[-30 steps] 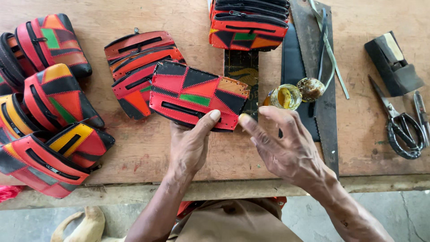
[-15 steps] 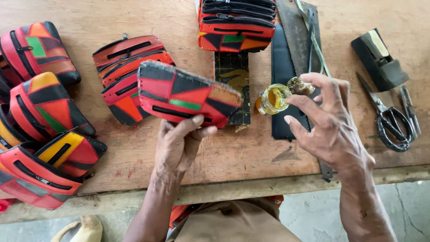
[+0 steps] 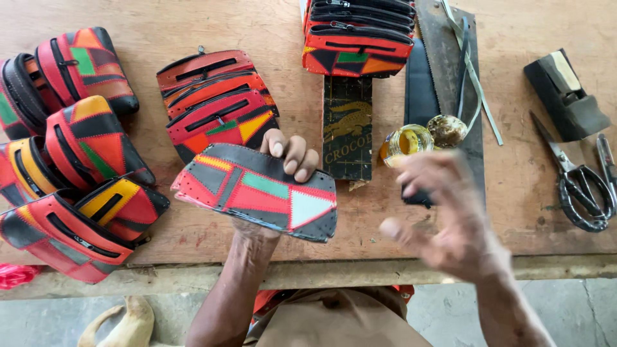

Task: The person applies a yellowish substance from a small jar to the edges and surfaces of several colorful patterned leather pouches. They rub the substance in with their fingers, handling each pouch individually and placing it back on the table after treatment.

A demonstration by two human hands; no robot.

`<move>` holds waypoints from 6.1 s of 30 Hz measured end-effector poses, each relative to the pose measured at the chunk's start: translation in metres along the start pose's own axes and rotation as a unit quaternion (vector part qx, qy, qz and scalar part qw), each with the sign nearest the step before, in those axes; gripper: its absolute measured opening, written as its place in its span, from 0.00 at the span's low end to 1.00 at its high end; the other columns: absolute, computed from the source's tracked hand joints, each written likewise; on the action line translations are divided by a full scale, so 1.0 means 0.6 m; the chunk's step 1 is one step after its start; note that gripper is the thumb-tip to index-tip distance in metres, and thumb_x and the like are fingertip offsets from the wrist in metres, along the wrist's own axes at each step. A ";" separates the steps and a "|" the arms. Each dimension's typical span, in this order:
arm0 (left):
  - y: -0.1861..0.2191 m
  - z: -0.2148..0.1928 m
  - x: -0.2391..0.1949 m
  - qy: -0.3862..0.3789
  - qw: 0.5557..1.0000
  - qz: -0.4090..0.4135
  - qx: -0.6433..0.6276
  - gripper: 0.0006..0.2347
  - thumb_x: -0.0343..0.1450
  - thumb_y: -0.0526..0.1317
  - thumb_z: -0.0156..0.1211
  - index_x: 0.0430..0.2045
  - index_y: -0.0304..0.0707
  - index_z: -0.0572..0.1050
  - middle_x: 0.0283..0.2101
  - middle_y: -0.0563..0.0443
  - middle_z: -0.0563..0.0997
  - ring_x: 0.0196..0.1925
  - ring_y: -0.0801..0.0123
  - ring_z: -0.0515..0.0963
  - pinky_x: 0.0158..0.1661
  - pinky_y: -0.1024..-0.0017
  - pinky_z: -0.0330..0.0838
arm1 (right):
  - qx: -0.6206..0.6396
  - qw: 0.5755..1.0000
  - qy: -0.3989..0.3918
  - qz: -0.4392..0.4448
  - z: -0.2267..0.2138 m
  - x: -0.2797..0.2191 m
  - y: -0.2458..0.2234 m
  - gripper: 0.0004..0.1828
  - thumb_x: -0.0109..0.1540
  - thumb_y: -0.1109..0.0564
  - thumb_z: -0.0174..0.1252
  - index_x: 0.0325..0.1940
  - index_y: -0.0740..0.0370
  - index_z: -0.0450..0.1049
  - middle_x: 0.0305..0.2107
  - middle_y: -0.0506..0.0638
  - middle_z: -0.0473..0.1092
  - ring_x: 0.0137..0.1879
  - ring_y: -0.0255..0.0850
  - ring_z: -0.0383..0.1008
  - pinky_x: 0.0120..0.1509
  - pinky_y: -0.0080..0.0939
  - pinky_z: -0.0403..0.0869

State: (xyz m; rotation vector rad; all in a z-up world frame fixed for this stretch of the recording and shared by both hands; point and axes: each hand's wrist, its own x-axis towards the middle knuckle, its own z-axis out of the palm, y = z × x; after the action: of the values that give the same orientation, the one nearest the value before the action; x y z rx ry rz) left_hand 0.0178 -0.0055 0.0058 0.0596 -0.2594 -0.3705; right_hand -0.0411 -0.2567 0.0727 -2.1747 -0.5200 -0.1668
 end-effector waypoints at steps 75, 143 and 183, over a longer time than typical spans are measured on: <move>0.024 -0.025 0.016 -0.057 0.991 0.083 0.084 0.12 0.79 0.40 0.53 0.24 0.45 0.64 0.26 0.56 0.67 0.31 0.72 0.66 0.36 0.78 0.64 | -0.182 0.954 -0.034 -0.235 0.089 -0.007 -0.055 0.28 0.53 0.67 0.68 0.59 0.71 0.76 0.45 0.51 0.69 0.45 0.44 0.72 0.44 0.44 0.74; 0.245 -0.010 0.146 0.023 0.219 -0.167 0.961 0.57 0.48 0.65 0.79 0.70 0.42 0.53 0.71 0.28 0.50 0.74 0.29 0.40 0.65 0.40 0.37 | 0.045 0.996 0.040 0.066 0.109 -0.037 -0.013 0.23 0.56 0.65 0.67 0.56 0.56 0.78 0.40 0.47 0.70 0.39 0.35 0.72 0.38 0.34 0.72; 0.021 0.019 -0.030 -0.039 0.326 0.001 0.945 0.44 0.48 0.56 0.78 0.56 0.35 0.63 0.63 0.34 0.63 0.66 0.41 0.58 0.62 0.44 0.44 | -0.241 0.969 -0.030 0.044 -0.066 -0.008 0.012 0.29 0.50 0.45 0.71 0.55 0.52 0.78 0.62 0.54 0.57 0.62 0.51 0.56 0.61 0.47 0.69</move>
State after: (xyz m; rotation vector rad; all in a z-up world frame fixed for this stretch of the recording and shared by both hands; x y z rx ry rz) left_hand 0.0031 0.0129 0.0140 2.4670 -0.6776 0.1641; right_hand -0.0397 -0.2930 0.0902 -2.6803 -0.4475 -0.1950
